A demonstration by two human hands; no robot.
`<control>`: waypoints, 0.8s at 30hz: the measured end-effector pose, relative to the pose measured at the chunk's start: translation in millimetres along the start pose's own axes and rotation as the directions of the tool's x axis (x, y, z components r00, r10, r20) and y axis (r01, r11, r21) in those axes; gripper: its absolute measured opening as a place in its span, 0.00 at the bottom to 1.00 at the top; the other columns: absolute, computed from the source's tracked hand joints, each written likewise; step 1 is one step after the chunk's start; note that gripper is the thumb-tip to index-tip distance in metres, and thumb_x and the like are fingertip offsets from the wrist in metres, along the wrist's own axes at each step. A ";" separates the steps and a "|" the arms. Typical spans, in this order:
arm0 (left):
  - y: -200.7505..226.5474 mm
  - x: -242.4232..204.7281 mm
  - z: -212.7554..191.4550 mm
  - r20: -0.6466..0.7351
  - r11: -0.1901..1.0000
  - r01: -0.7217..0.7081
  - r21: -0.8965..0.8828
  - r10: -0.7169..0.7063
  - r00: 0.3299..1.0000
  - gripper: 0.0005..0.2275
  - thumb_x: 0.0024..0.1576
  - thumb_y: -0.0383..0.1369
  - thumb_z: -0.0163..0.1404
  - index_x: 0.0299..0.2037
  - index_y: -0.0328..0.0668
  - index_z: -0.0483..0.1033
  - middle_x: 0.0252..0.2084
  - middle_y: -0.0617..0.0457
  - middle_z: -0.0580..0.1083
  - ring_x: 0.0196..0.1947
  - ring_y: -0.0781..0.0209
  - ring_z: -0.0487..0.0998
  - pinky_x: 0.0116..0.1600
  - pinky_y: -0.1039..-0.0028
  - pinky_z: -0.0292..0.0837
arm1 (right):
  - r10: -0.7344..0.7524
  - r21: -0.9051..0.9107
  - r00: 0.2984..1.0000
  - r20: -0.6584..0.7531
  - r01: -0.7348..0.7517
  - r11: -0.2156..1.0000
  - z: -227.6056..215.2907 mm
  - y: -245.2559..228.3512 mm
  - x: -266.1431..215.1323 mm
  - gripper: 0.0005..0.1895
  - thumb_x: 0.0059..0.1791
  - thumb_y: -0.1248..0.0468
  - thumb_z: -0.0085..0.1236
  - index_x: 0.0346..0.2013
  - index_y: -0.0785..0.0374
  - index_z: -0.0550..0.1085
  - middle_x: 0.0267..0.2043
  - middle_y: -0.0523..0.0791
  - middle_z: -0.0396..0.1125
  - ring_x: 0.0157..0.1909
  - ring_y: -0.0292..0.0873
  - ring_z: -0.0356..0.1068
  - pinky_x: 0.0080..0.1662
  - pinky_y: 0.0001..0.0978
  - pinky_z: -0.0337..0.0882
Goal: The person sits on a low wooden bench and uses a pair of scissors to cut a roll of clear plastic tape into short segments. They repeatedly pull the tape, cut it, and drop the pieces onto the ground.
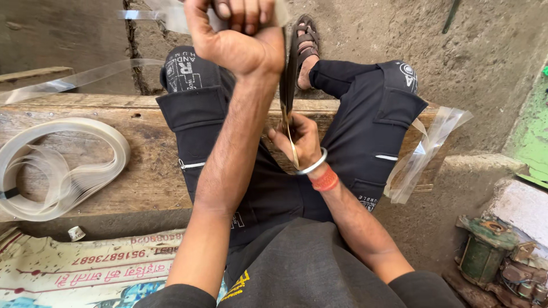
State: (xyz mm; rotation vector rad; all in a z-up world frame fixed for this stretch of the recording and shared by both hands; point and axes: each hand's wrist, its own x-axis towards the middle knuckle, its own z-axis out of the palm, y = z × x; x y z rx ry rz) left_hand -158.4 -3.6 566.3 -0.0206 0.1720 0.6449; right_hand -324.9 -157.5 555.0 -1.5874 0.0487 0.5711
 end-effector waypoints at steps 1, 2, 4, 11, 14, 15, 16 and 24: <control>-0.2 -5.2 2.2 0.006 1.000 0.023 0.020 -0.023 1.000 0.15 0.65 0.38 0.42 0.24 0.49 0.57 0.20 0.60 0.49 0.17 0.69 0.46 0.24 0.71 0.51 | -0.008 0.071 1.000 -0.002 0.008 0.997 3.5 -1.3 2.8 0.07 0.50 0.71 0.64 0.33 0.66 0.72 0.26 0.39 0.67 0.28 0.29 0.64 0.33 0.22 0.65; -1.8 -9.2 3.7 0.043 0.999 0.042 0.008 -0.042 0.998 0.16 0.65 0.38 0.43 0.24 0.49 0.56 0.20 0.61 0.48 0.17 0.68 0.46 0.25 0.71 0.50 | -0.015 0.142 1.000 -0.005 0.016 0.990 5.5 -2.8 5.2 0.06 0.50 0.71 0.63 0.35 0.66 0.72 0.27 0.39 0.67 0.28 0.30 0.66 0.34 0.22 0.67; -5.5 -16.3 4.5 0.116 0.996 0.085 -0.015 -0.082 0.990 0.16 0.65 0.38 0.45 0.25 0.50 0.56 0.19 0.62 0.47 0.17 0.68 0.45 0.26 0.71 0.50 | -0.031 0.144 1.000 0.001 0.030 0.989 6.1 -6.1 7.6 0.05 0.50 0.72 0.63 0.36 0.67 0.73 0.26 0.40 0.68 0.27 0.30 0.66 0.32 0.22 0.67; -8.3 -25.5 0.7 0.085 0.982 0.182 -0.046 -0.178 0.980 0.17 0.64 0.39 0.47 0.24 0.50 0.56 0.18 0.62 0.48 0.17 0.68 0.44 0.27 0.71 0.48 | -0.055 0.236 0.999 0.001 0.053 0.970 -0.1 -17.4 7.3 0.06 0.50 0.71 0.63 0.39 0.69 0.73 0.27 0.41 0.68 0.26 0.32 0.68 0.31 0.23 0.69; -12.4 -30.4 -0.4 0.081 0.982 0.188 -0.035 -0.185 0.979 0.17 0.64 0.39 0.47 0.24 0.50 0.56 0.18 0.62 0.47 0.18 0.68 0.44 0.27 0.71 0.48 | -0.071 0.227 0.997 -0.009 0.071 0.971 0.1 -19.3 11.2 0.05 0.51 0.72 0.62 0.38 0.69 0.73 0.27 0.42 0.68 0.25 0.32 0.67 0.30 0.23 0.68; -14.3 -32.8 -1.1 0.074 0.983 0.181 -0.029 -0.178 0.981 0.17 0.64 0.39 0.47 0.24 0.51 0.56 0.18 0.62 0.47 0.18 0.68 0.44 0.27 0.72 0.48 | -0.080 0.231 0.997 -0.016 0.082 0.970 -0.1 -19.5 12.1 0.05 0.51 0.72 0.61 0.39 0.69 0.73 0.27 0.42 0.68 0.26 0.32 0.67 0.31 0.23 0.68; -16.0 -35.2 -1.9 0.066 0.984 0.174 -0.022 -0.172 0.983 0.17 0.64 0.39 0.47 0.24 0.51 0.56 0.18 0.62 0.47 0.18 0.68 0.44 0.27 0.72 0.48 | -0.089 0.235 0.996 -0.022 0.092 0.968 -0.5 -19.5 13.3 0.05 0.50 0.72 0.60 0.39 0.69 0.73 0.27 0.42 0.68 0.26 0.32 0.67 0.31 0.23 0.68; -13.9 -38.7 -2.4 -0.011 0.980 0.197 0.003 -0.197 0.980 0.17 0.63 0.39 0.48 0.24 0.51 0.56 0.19 0.62 0.47 0.18 0.69 0.44 0.28 0.71 0.49 | -0.077 0.272 0.996 -0.045 0.086 0.958 1.9 -21.5 16.2 0.04 0.50 0.72 0.57 0.38 0.69 0.71 0.28 0.43 0.69 0.28 0.33 0.69 0.34 0.24 0.70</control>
